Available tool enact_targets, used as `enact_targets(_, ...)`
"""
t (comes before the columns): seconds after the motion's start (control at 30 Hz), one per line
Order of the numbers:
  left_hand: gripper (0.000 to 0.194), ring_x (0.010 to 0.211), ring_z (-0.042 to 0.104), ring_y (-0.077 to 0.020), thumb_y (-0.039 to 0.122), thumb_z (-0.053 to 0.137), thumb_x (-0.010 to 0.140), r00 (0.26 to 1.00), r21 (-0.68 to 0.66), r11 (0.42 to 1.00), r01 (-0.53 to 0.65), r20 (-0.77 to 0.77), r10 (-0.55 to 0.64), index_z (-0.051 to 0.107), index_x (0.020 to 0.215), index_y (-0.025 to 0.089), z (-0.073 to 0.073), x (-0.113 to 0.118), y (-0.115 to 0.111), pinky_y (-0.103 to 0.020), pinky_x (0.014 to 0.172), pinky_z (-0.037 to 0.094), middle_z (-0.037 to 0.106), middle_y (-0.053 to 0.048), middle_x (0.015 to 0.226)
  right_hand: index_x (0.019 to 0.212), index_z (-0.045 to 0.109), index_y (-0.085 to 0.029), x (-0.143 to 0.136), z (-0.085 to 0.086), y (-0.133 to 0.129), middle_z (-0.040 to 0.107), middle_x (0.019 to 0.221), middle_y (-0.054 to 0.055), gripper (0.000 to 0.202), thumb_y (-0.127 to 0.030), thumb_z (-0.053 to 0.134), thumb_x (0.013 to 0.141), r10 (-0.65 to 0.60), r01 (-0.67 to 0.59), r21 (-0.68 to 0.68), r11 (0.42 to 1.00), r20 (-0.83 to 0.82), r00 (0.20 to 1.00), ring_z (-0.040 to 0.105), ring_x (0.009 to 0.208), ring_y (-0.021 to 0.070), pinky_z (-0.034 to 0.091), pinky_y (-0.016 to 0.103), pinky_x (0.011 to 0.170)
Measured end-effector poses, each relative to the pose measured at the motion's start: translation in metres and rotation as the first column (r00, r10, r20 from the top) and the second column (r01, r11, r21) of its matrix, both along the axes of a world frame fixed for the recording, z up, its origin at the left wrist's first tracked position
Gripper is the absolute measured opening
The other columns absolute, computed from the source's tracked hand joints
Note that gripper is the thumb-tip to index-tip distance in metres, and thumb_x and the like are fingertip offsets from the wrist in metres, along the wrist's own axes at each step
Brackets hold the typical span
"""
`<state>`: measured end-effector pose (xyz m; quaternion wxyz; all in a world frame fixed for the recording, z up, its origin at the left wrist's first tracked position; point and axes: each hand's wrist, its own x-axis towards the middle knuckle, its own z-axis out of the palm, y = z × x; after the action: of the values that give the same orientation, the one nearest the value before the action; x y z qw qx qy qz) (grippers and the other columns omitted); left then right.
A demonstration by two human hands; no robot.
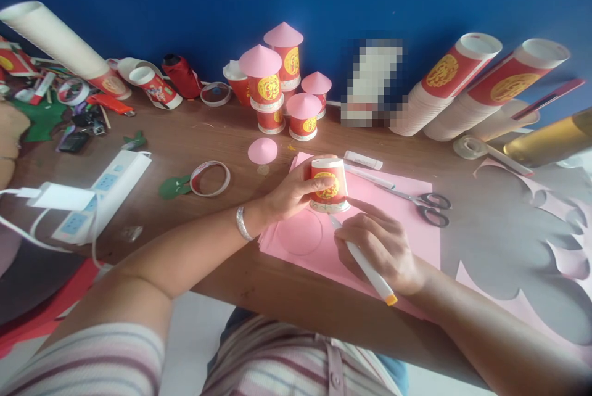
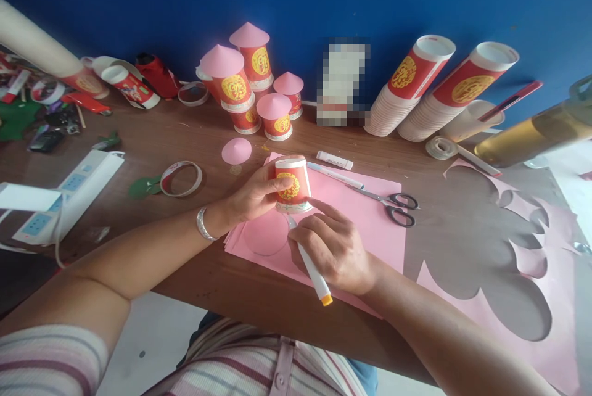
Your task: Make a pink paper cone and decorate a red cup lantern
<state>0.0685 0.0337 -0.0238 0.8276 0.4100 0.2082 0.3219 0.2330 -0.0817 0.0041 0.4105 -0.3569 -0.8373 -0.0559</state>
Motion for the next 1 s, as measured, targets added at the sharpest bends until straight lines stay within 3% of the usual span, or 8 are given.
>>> enact_targets(0.27, 0.051, 0.095, 0.061, -0.0198, 0.04, 0.082, 0.078, 0.999, 0.008, 1.0, 0.011, -0.04, -0.01, 0.064, 0.117, 0.014, 0.0043, -0.0004, -0.0014, -0.033, 0.084, 0.048, 0.065, -0.01, 0.106, 0.093, 0.058, -0.019, -0.0019, -0.0033, -0.0014, 0.058, 0.072, -0.005, 0.022, 0.0, 0.06, 0.084, 0.038, -0.038, -0.022, 0.999, -0.001, 0.999, 0.055, 0.061, 0.0095, 0.064, 0.041, 0.094)
enact_targets(0.47, 0.048, 0.088, 0.06, -0.0155, 0.037, 0.084, 0.076, 0.992, 0.052, 0.999, 0.015, -0.123, -0.008, 0.063, 0.113, 0.014, 0.0046, -0.0005, -0.0038, -0.03, 0.08, 0.048, 0.065, -0.007, 0.098, 0.093, 0.057, -0.021, -0.0017, -0.0043, -0.0015, 0.06, 0.072, -0.004, 0.021, -0.002, 0.062, 0.084, 0.029, -0.029, 0.015, 0.999, 0.003, 1.0, 0.056, 0.06, 0.0099, 0.065, 0.04, 0.092)
enact_targets(0.57, 0.046, 0.088, 0.06, -0.0156, 0.038, 0.083, 0.077, 0.993, 0.059, 0.998, 0.017, -0.115, -0.01, 0.063, 0.111, 0.014, 0.0024, -0.0001, -0.0029, -0.029, 0.08, 0.049, 0.065, -0.006, 0.098, 0.096, 0.058, -0.019, 0.0, -0.0048, -0.0013, 0.061, 0.071, -0.003, 0.022, -0.002, 0.063, 0.083, -0.011, 0.011, 0.035, 0.999, -0.005, 1.0, 0.059, 0.062, 0.0115, 0.064, 0.033, 0.075)
enact_targets(0.7, 0.044, 0.088, 0.061, -0.016, 0.038, 0.082, 0.077, 0.994, 0.066, 0.998, 0.023, -0.107, -0.015, 0.063, 0.109, 0.015, 0.0001, 0.0005, -0.0016, -0.031, 0.08, 0.05, 0.065, -0.006, 0.097, 0.097, 0.057, -0.017, 0.0016, -0.0054, -0.0019, 0.062, 0.072, 0.0, 0.02, -0.003, 0.065, 0.084, -0.062, 0.062, 0.019, 0.998, 0.01, 0.998, 0.056, 0.058, 0.0112, 0.05, 0.026, 0.052)
enact_targets(1.0, 0.039, 0.081, 0.059, -0.0133, 0.036, 0.081, 0.078, 0.995, 0.07, 0.997, 0.017, -0.103, -0.01, 0.062, 0.105, 0.016, -0.0009, -0.0003, -0.002, -0.027, 0.075, 0.048, 0.063, -0.003, 0.09, 0.097, 0.058, -0.017, 0.0022, -0.0045, -0.0011, 0.061, 0.072, -0.001, 0.022, -0.001, 0.064, 0.083, -0.059, 0.058, 0.037, 0.998, 0.029, 0.998, 0.056, 0.057, 0.0115, 0.05, 0.026, 0.054)
